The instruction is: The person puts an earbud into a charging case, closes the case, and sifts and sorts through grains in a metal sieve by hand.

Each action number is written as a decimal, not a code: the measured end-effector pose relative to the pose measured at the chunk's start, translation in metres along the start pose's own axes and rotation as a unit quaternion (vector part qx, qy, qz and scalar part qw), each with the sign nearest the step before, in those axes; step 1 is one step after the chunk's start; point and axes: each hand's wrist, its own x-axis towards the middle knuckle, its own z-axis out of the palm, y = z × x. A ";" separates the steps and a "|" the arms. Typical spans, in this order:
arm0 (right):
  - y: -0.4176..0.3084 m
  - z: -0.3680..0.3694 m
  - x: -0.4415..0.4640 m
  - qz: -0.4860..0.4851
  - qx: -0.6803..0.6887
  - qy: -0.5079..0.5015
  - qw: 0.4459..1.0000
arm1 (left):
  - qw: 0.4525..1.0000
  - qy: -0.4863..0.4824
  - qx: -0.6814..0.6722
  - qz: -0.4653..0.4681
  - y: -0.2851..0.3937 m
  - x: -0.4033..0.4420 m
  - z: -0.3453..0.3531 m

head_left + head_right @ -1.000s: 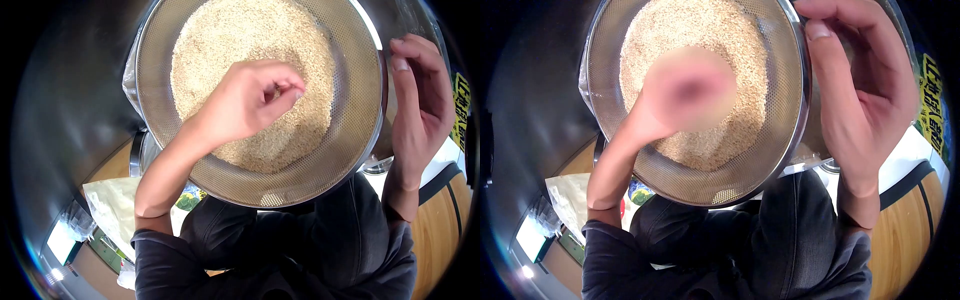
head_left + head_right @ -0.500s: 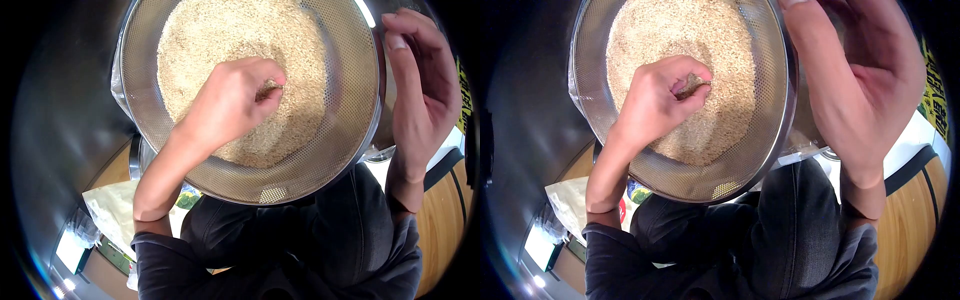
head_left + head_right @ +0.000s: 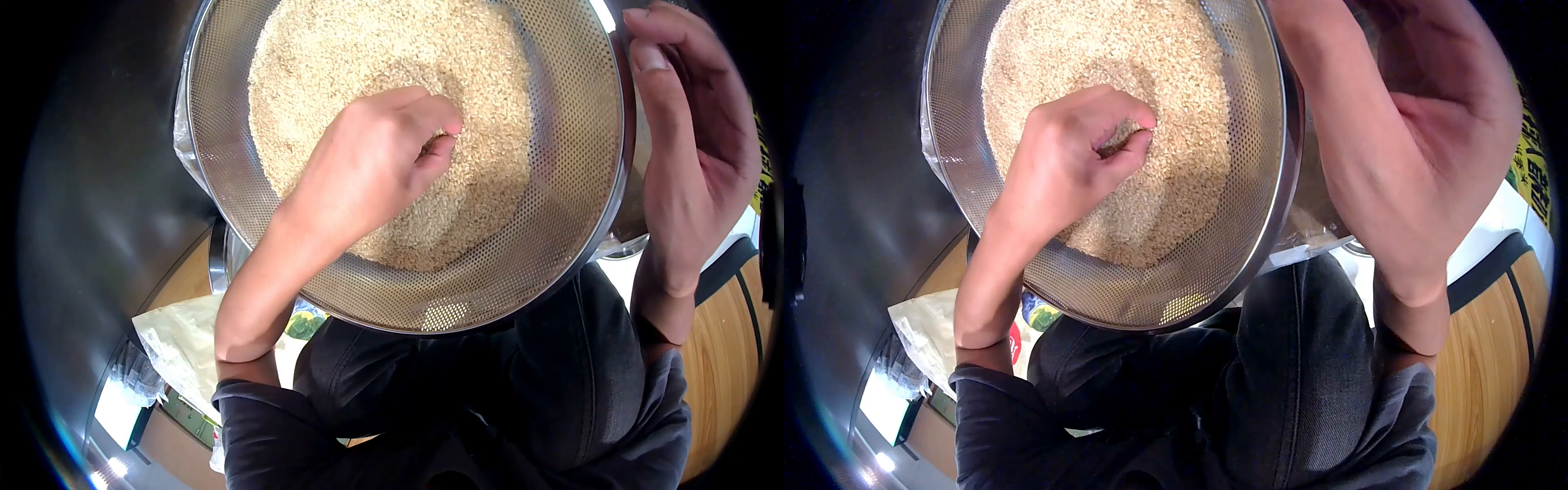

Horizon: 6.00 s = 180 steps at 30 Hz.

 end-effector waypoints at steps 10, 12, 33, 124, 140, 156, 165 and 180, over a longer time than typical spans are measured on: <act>0.001 0.001 -0.001 0.004 0.002 -0.001 1.000 | 1.000 -0.007 -0.008 -0.011 0.001 0.000 0.002; 0.001 0.001 -0.001 0.005 0.004 -0.001 1.000 | 1.000 -0.003 -0.006 -0.003 0.000 0.000 0.003; 0.001 0.002 -0.002 0.007 0.005 -0.006 1.000 | 0.998 0.034 0.012 -0.043 -0.006 -0.002 -0.011; -0.053 0.012 0.020 -0.013 -0.065 -0.007 0.998 | 0.964 0.148 -0.056 -0.214 -0.006 -0.086 -0.049; -0.063 0.152 0.073 -0.161 -0.169 -0.479 0.846 | 0.915 0.298 0.149 -0.226 -0.015 -0.173 -0.038; -0.065 0.153 0.074 -0.110 -0.177 -0.493 0.845 | 0.882 0.420 0.024 -0.212 -0.035 -0.165 -0.017; -0.064 0.154 0.074 -0.115 -0.225 -0.511 0.822 | 0.886 0.412 0.018 -0.212 -0.034 -0.163 -0.016; -0.082 0.146 0.085 -0.117 -0.159 -0.488 0.850 | 0.882 0.432 -0.034 -0.186 -0.036 -0.169 -0.015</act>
